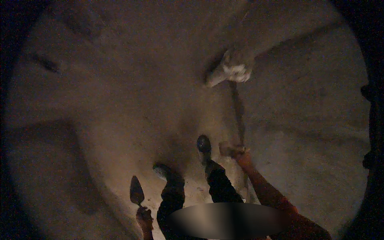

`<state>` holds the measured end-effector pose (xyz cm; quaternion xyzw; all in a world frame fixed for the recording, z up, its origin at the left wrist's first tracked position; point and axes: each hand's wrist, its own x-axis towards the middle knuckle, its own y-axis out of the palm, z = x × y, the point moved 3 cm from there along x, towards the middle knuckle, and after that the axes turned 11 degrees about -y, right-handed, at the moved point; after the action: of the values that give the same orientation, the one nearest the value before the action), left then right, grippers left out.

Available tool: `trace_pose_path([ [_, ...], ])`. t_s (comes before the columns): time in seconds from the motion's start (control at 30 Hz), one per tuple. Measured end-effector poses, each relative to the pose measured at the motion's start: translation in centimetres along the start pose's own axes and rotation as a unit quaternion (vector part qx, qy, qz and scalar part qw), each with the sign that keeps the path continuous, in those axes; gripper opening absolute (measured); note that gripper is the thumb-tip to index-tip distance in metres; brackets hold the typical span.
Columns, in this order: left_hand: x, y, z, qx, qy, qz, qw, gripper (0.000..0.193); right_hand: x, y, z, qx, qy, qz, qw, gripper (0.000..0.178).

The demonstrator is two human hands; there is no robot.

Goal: The person retrieves a brush from a bag and uses it to sweep dust and debris on a concrete floor. They move around the room, sweeping different areas and occasionally switching the brush between hands.

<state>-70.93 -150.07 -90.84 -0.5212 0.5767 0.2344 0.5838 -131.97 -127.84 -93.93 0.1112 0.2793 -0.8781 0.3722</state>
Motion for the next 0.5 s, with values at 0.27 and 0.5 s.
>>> trace_pose_path([
  [0.27,4.2,19.7,-12.9,0.114,0.122,0.056,0.984,0.018,23.0,2.9,-13.1,-0.175,-0.078,-0.221,0.956,0.039],
  [0.5,4.1,17.1,-15.4,0.174,0.132,0.113,0.969,0.045,30.7,-2.9,-19.2,-0.223,-0.361,-0.139,0.895,0.035],
])
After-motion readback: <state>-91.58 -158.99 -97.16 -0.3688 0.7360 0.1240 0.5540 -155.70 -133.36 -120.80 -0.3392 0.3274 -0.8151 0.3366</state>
